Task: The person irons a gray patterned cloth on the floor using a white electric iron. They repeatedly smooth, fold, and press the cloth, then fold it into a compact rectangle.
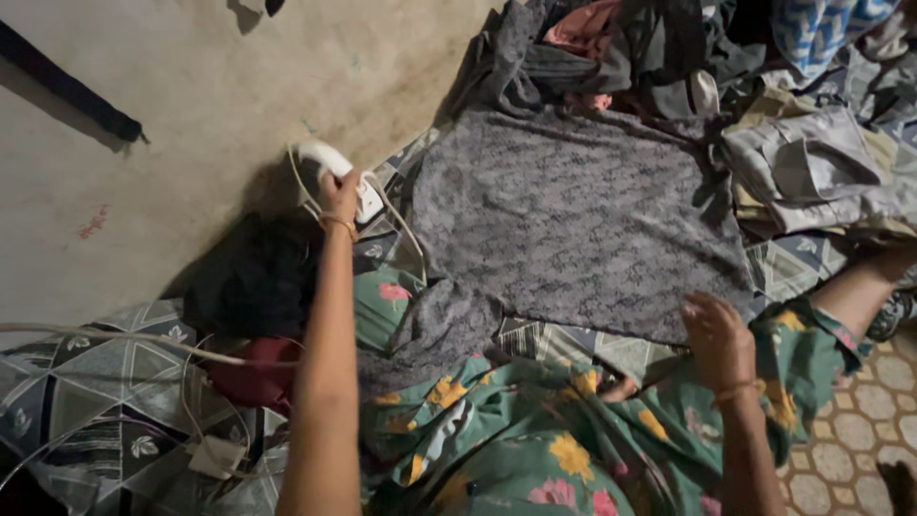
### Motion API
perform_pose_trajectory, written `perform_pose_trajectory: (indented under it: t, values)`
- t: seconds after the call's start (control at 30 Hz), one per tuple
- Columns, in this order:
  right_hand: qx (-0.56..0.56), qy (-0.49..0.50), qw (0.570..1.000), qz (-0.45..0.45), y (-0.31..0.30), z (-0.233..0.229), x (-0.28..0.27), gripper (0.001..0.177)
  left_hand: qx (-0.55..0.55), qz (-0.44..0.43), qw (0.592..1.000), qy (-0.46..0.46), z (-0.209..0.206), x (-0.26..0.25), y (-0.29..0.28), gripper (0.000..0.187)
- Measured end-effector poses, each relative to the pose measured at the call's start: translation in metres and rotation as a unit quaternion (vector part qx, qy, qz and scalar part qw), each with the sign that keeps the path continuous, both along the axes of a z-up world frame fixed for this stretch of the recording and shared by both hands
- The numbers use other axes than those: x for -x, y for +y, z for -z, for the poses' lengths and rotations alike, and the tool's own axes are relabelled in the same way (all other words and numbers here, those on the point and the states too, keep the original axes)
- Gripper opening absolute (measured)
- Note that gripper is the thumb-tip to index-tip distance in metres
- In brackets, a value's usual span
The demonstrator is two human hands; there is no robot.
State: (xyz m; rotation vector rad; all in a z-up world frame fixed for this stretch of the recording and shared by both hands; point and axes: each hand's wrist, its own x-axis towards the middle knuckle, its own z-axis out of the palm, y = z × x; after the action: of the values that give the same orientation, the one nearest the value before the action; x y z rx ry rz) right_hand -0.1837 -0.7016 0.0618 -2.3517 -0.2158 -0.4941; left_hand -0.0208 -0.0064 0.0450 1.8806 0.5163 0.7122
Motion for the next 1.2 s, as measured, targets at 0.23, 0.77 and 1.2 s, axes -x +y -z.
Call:
perform_pose_trajectory:
  t: [0.23,0.77,1.2]
  values:
    - [-0.109,-0.027,0.986,-0.123,0.1,-0.08,-0.006,0.025,-0.361,0.193,0.899,-0.154,-0.161,0.056,-0.086,0.039]
    - [-0.528,0.031,0.849,-0.008,0.192,-0.073,-0.018,0.025,-0.296,0.355,0.879,-0.115,-0.104,0.152,-0.38,0.021]
    - [-0.589,0.042,0.801,-0.099,0.183,-0.067,-0.073,0.018,-0.292,0.219,0.902,0.232,-0.062,0.248,-0.104,0.027]
